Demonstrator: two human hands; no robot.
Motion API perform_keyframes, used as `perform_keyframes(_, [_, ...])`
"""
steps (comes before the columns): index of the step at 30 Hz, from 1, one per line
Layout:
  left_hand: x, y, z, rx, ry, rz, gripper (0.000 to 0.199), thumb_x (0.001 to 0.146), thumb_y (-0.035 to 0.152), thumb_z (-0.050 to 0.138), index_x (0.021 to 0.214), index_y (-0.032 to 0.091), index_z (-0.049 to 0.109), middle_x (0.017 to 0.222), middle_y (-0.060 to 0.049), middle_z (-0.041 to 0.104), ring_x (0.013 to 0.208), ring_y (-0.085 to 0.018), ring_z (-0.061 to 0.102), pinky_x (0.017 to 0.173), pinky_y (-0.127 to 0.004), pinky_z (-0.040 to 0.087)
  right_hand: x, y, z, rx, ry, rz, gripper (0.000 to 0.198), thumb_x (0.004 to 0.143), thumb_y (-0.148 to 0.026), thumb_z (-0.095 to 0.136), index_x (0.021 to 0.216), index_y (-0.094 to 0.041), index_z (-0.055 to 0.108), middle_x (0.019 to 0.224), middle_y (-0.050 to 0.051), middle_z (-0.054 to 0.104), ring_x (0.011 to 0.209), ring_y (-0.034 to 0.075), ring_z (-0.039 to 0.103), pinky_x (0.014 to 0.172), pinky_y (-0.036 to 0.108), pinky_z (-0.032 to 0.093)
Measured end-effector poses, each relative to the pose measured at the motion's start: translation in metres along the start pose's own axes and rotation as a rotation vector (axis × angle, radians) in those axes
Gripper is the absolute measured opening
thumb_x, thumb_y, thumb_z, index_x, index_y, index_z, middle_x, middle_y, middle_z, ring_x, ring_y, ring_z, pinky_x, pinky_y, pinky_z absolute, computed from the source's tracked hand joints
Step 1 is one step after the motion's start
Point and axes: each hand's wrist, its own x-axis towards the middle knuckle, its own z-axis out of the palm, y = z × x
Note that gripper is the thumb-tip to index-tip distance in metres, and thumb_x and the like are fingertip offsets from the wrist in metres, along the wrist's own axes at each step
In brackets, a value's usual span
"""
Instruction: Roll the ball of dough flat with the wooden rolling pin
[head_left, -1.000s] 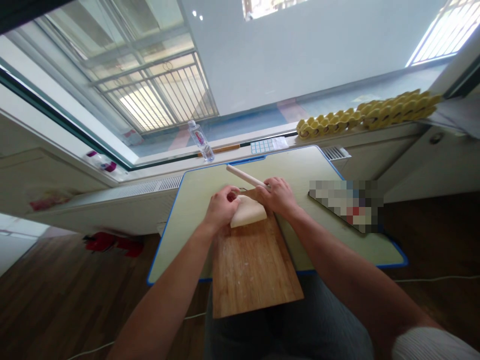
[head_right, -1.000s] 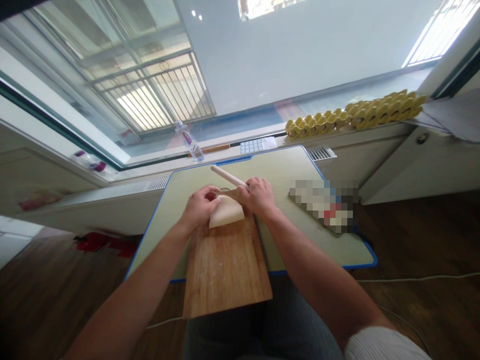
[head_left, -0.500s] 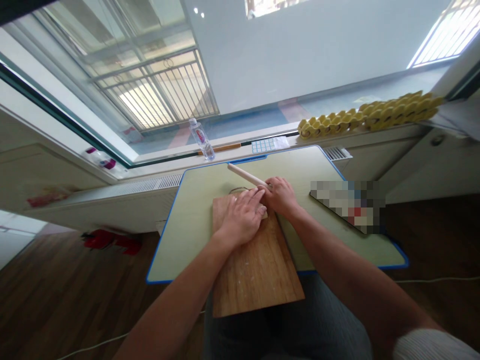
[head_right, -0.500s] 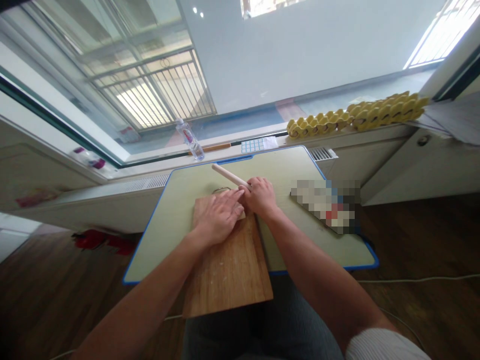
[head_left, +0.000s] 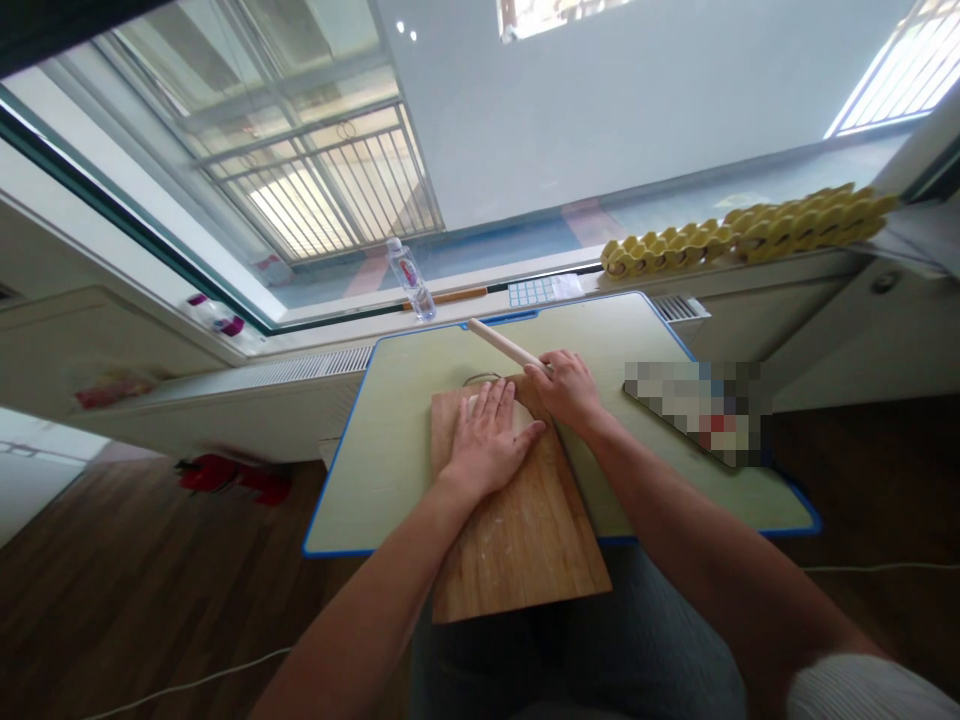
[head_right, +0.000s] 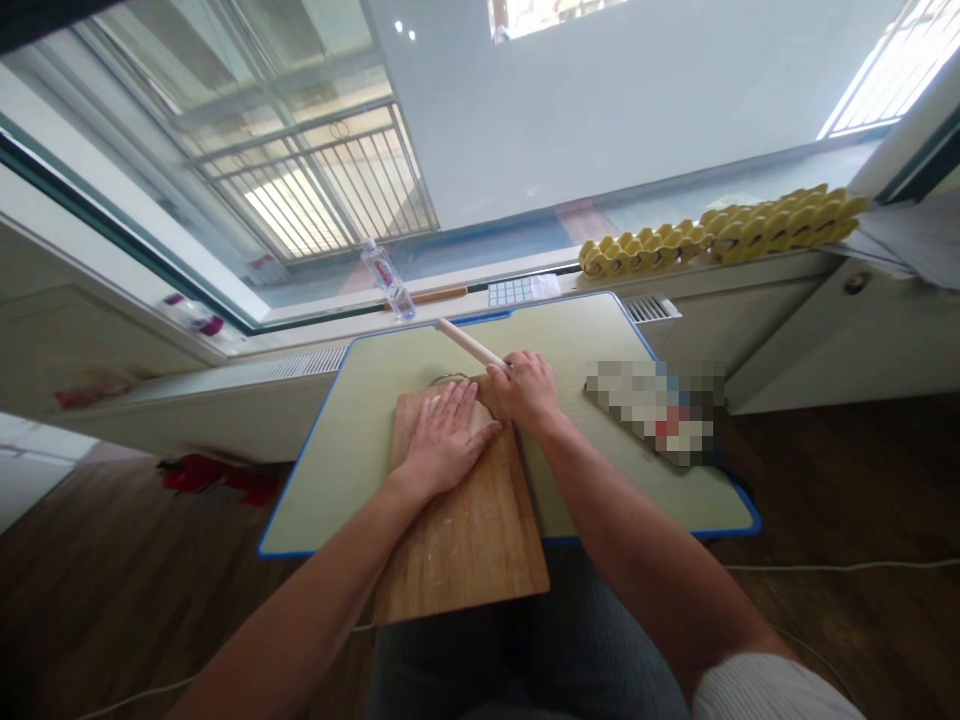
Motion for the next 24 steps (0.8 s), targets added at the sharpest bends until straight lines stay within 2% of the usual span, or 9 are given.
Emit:
perform_keyframes(3, [-0.001, -0.006, -0.003, -0.084, -0.063, 0.026, 0.083, 0.104, 0.067, 0.033, 0.168, 0.016, 0.024, 0.177, -0.013, 0.019, 0.165, -0.031, 0.014, 0.133, -0.060, 0.011, 0.000, 0.000, -0.001, 0.002, -0.005, 0.008, 0.026, 0.098, -0.043, 0.060, 0.103, -0.021, 0.072, 0.111, 0.011, 0.074, 0.111, 0.029, 0.060, 0.101, 0.039, 0.044])
perform_keyframes(5, [-0.006, -0.013, -0.008, -0.133, -0.086, 0.058, 0.081, 0.103, 0.066, 0.042, 0.168, 0.020, 0.027, 0.177, -0.012, 0.021, 0.164, -0.032, 0.015, 0.132, -0.062, 0.012, -0.001, 0.000, -0.003, 0.005, -0.004, 0.013, 0.025, 0.098, -0.042, 0.060, 0.102, -0.021, 0.072, 0.112, 0.011, 0.073, 0.112, 0.028, 0.060, 0.101, 0.039, 0.044])
perform_keyframes(8, [-0.018, -0.026, -0.015, -0.152, -0.006, 0.111, 0.068, 0.099, 0.058, 0.057, 0.159, 0.027, 0.045, 0.171, -0.010, 0.038, 0.160, -0.032, 0.030, 0.130, -0.063, 0.018, -0.002, -0.001, -0.005, 0.016, -0.007, 0.013, 0.024, 0.098, -0.043, 0.059, 0.102, -0.022, 0.071, 0.112, 0.010, 0.073, 0.111, 0.028, 0.060, 0.100, 0.039, 0.044])
perform_keyframes(10, [-0.026, -0.035, -0.018, -0.150, 0.092, 0.138, 0.052, 0.097, 0.051, 0.064, 0.144, 0.028, 0.062, 0.159, -0.009, 0.055, 0.150, -0.030, 0.045, 0.127, -0.059, 0.026, -0.002, -0.001, -0.005, 0.017, -0.009, 0.014, 0.025, 0.099, -0.043, 0.059, 0.102, -0.022, 0.071, 0.113, 0.010, 0.073, 0.111, 0.028, 0.060, 0.098, 0.039, 0.044])
perform_keyframes(12, [-0.031, -0.042, -0.020, -0.127, 0.175, 0.184, 0.039, 0.096, 0.047, 0.067, 0.130, 0.027, 0.072, 0.146, -0.009, 0.067, 0.138, -0.028, 0.056, 0.122, -0.054, 0.035, -0.002, -0.002, -0.004, 0.009, -0.012, 0.014, 0.026, 0.100, -0.044, 0.058, 0.103, -0.022, 0.072, 0.114, 0.011, 0.072, 0.111, 0.028, 0.060, 0.098, 0.039, 0.044])
perform_keyframes(16, [-0.033, -0.046, -0.023, 0.022, 0.241, 0.367, 0.029, 0.101, 0.042, 0.061, 0.117, 0.023, 0.075, 0.126, -0.010, 0.077, 0.120, -0.029, 0.067, 0.114, -0.055, 0.040, -0.003, -0.002, -0.003, -0.012, -0.014, 0.007, 0.026, 0.100, -0.043, 0.059, 0.104, -0.021, 0.072, 0.113, 0.011, 0.072, 0.111, 0.028, 0.060, 0.098, 0.038, 0.044])
perform_keyframes(18, [-0.031, -0.044, -0.024, 0.079, 0.250, 0.411, 0.024, 0.100, 0.034, 0.060, 0.114, 0.021, 0.075, 0.121, -0.010, 0.078, 0.115, -0.029, 0.069, 0.111, -0.054, 0.042, -0.003, -0.002, -0.004, -0.015, -0.009, 0.006, 0.026, 0.101, -0.043, 0.059, 0.104, -0.021, 0.072, 0.113, 0.011, 0.072, 0.111, 0.027, 0.060, 0.099, 0.038, 0.044])
perform_keyframes(21, [-0.027, -0.039, -0.027, 0.098, 0.252, 0.385, 0.022, 0.092, 0.023, 0.064, 0.112, 0.020, 0.073, 0.119, -0.010, 0.079, 0.112, -0.029, 0.070, 0.105, -0.049, 0.047, -0.003, -0.002, -0.005, -0.016, -0.007, 0.008, 0.026, 0.101, -0.043, 0.059, 0.104, -0.021, 0.072, 0.112, 0.011, 0.072, 0.111, 0.027, 0.061, 0.097, 0.037, 0.043])
perform_keyframes(24, [-0.023, -0.035, -0.031, 0.113, 0.238, 0.296, 0.018, 0.094, 0.024, 0.062, 0.106, 0.019, 0.074, 0.109, -0.011, 0.079, 0.106, -0.028, 0.071, 0.098, -0.044, 0.051, -0.003, -0.002, -0.004, -0.024, -0.011, 0.013, 0.026, 0.101, -0.044, 0.060, 0.104, -0.021, 0.072, 0.112, 0.010, 0.072, 0.110, 0.026, 0.061, 0.096, 0.036, 0.043])
